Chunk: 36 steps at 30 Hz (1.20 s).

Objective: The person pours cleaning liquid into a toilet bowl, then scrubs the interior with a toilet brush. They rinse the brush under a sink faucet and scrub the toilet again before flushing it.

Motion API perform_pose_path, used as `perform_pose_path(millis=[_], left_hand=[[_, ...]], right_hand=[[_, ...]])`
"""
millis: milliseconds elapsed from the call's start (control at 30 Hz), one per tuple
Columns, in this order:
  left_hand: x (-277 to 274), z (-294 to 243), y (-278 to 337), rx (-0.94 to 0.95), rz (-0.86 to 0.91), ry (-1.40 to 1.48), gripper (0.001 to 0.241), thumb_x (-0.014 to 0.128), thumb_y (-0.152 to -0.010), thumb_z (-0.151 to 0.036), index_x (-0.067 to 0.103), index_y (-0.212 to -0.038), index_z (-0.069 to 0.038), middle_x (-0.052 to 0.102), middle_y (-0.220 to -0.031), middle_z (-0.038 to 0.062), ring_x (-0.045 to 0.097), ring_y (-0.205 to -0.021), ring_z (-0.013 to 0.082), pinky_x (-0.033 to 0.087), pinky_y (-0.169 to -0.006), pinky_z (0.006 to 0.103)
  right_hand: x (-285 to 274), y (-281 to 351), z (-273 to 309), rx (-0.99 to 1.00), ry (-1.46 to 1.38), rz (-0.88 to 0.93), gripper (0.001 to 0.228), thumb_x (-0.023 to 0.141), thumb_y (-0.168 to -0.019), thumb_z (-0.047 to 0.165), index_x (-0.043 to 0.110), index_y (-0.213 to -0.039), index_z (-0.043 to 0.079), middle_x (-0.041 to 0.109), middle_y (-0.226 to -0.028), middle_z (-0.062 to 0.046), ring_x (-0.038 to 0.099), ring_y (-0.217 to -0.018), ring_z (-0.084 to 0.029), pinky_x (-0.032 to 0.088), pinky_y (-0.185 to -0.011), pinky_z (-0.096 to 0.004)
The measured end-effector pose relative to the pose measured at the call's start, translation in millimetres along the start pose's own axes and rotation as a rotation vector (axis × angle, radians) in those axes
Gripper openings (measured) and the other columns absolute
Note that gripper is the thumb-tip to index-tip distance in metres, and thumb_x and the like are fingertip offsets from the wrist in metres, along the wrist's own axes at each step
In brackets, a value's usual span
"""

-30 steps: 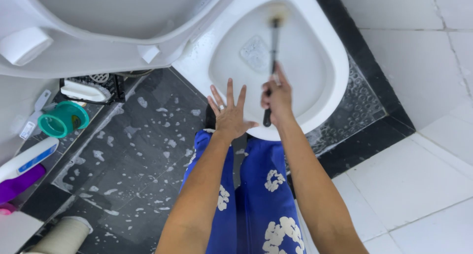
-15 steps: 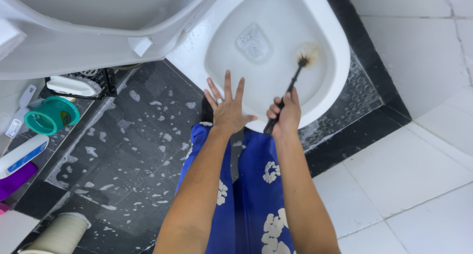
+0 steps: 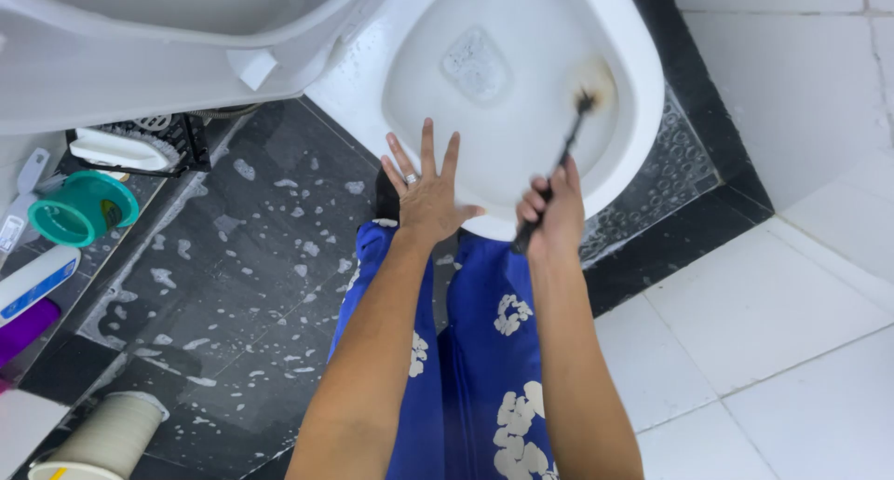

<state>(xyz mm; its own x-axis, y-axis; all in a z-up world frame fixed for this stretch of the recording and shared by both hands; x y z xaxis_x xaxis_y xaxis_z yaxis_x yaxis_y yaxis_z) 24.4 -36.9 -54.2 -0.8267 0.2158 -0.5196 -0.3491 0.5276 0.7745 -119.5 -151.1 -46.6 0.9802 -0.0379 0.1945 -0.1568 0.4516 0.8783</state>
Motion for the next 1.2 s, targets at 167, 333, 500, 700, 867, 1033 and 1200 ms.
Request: perform_pose_path(millis=[167,333,500,700,867,1033,1200], left_hand=[[-0.9,0.1,3.4,0.002,-0.004,0.006,0.129,0.087,-0.065,-0.06,0.012,-0.165,-0.026,-0.015,-0.17,0.012,-0.027,-0.146,0.0563,-0.012,-0.118,0.0738],[-1.1,-0.2,1.5,0.002,0.005,0.017,0.128,0.087,-0.066,-0.06,0.012,-0.164,-0.026,-0.016,-0.169,0.011,-0.028,-0.146,0.0558,-0.013,-0.118,0.0728],[-2.6,0.8,5.0,0.001,0.0,0.02,0.128,0.088,-0.066,-0.058,0.012,-0.164,-0.028,-0.016,-0.169,0.01,-0.027,-0.146,0.0548,-0.012,-0.119,0.0716],[-0.8,0.5,6.9,0.026,-0.018,0.068,0.128,0.089,-0.065,-0.056,0.013,-0.164,-0.029,-0.016,-0.17,0.008,-0.026,-0.148,0.054,-0.011,-0.121,0.071],[-4.2,0.3,5.1,0.027,-0.042,0.037,0.129,0.089,-0.065,-0.055,0.011,-0.164,-0.028,-0.016,-0.169,0.008,-0.025,-0.148,0.0548,-0.009,-0.121,0.072],[2.0,1.0,4.0,0.047,-0.051,0.06,0.13,0.09,-0.064,-0.056,0.012,-0.164,-0.03,-0.016,-0.169,0.006,-0.024,-0.149,0.0538,-0.009,-0.121,0.0725],[-4.3,-2.1,3.1,0.049,-0.065,0.058,0.13,0.091,-0.064,-0.054,0.012,-0.165,-0.03,-0.015,-0.17,0.006,-0.024,-0.15,0.0531,-0.008,-0.122,0.0722]], right_hand=[[-38.0,52.1,-10.3,0.016,0.07,-0.297,0.058,0.04,-0.107,0.016,0.022,-0.162,0.026,0.052,-0.08,-0.004,0.041,-0.056,-0.011,0.036,-0.045,-0.025],[-37.2,3.4,40.7,0.079,0.509,-0.238,0.06,0.042,-0.106,0.009,0.027,-0.163,0.022,0.053,-0.08,-0.004,0.043,-0.056,-0.011,0.037,-0.046,-0.026],[-4.3,-26.2,100.6,0.184,1.094,-0.182,0.063,0.046,-0.104,0.009,0.028,-0.162,0.024,0.057,-0.083,-0.006,0.046,-0.056,-0.012,0.04,-0.045,-0.028],[82.6,-62.2,120.6,-0.268,3.059,0.088,0.037,0.051,-0.108,0.016,0.067,-0.142,0.016,0.078,-0.119,-0.018,0.075,-0.106,-0.037,0.053,-0.081,-0.051],[136.9,-81.3,57.3,-0.459,3.501,0.451,0.033,0.072,-0.092,0.027,0.079,-0.124,0.022,0.076,-0.122,-0.005,0.07,-0.115,-0.029,0.046,-0.095,-0.049],[152.6,-59.6,55.7,-0.526,3.251,0.664,0.028,0.067,-0.095,0.028,0.08,-0.119,0.037,0.081,-0.11,-0.001,0.077,-0.099,-0.022,0.057,-0.082,-0.04],[110.6,-52.2,107.0,-0.393,2.982,0.507,0.032,0.06,-0.102,0.034,0.071,-0.126,0.051,0.078,-0.111,-0.001,0.074,-0.099,-0.022,0.055,-0.087,-0.044]])
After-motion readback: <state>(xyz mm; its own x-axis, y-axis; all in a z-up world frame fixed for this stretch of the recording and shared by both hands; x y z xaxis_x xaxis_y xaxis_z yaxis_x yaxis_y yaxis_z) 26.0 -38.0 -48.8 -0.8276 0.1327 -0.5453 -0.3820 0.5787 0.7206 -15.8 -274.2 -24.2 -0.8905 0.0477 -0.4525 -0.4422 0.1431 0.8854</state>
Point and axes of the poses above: each hand's wrist, its own y-axis away from the middle knuckle, its own x-axis out of the palm, z = x × y, the point moved 7 cm from there along -y, towards the middle knuckle
